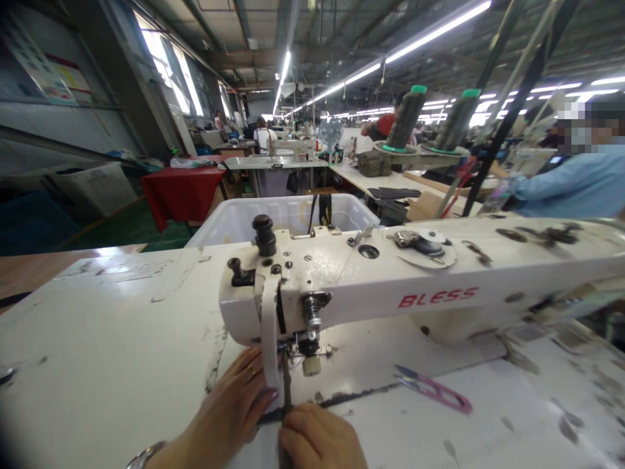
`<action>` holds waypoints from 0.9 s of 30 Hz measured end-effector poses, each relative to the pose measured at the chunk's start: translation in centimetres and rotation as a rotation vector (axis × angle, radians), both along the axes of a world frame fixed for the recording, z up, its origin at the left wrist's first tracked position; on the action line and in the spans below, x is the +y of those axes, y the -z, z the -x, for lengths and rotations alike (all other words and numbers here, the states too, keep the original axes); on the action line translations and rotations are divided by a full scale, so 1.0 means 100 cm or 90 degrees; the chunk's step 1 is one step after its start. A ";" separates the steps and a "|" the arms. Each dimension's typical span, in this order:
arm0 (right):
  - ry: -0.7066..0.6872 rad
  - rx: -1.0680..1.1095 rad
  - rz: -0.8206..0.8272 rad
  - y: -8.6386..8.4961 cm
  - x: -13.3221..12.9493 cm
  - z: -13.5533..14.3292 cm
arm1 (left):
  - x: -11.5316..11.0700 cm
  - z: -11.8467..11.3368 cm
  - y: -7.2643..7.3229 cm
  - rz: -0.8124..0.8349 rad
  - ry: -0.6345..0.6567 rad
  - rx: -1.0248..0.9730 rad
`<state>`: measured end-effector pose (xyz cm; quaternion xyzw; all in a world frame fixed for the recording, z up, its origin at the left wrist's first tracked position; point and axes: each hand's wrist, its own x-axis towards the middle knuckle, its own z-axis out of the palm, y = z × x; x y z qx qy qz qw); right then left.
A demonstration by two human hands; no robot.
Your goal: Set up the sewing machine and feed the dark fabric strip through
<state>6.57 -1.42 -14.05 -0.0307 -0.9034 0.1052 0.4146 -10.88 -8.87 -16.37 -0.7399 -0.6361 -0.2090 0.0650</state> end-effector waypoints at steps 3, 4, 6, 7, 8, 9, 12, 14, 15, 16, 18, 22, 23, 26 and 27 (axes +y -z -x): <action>0.008 0.002 -0.001 0.001 0.002 0.001 | -0.002 -0.001 -0.001 -0.020 0.001 0.021; 0.011 0.000 -0.002 0.002 0.002 0.001 | -0.003 -0.001 -0.001 -0.029 0.004 0.030; 0.011 -0.004 -0.007 0.004 0.003 0.001 | -0.004 -0.002 -0.002 -0.038 0.010 0.042; 0.011 -0.005 -0.006 0.004 0.002 0.002 | -0.004 -0.002 -0.003 -0.036 0.009 0.044; 0.013 -0.004 -0.007 0.004 0.002 0.002 | -0.005 -0.003 -0.003 -0.029 0.005 0.041; 0.017 0.001 -0.011 0.005 0.002 0.002 | -0.005 -0.004 -0.003 -0.025 -0.005 0.035; 0.017 -0.014 -0.008 0.004 0.003 0.003 | -0.005 -0.008 -0.003 -0.012 -0.043 0.006; 0.016 -0.021 -0.001 0.003 0.003 0.004 | -0.005 -0.009 -0.002 0.001 -0.062 -0.017; 0.015 -0.021 0.001 0.004 0.004 0.004 | -0.004 -0.009 -0.001 0.006 -0.066 -0.026; 0.013 -0.018 0.001 0.004 0.004 0.005 | -0.004 -0.010 -0.001 0.009 -0.070 -0.032; 0.007 -0.020 0.006 0.007 0.004 0.005 | -0.004 -0.010 0.000 0.013 -0.070 -0.034; -0.001 -0.037 0.022 0.011 0.003 0.004 | -0.003 -0.010 -0.002 0.039 -0.062 -0.029; -0.003 -0.042 0.024 0.011 0.002 0.003 | -0.003 -0.011 -0.002 0.042 -0.064 -0.027; -0.012 -0.066 0.045 0.010 0.000 0.002 | -0.003 -0.011 -0.001 0.032 -0.069 -0.014; -0.013 -0.072 0.054 0.010 -0.001 0.001 | -0.003 -0.012 -0.001 0.028 -0.068 -0.008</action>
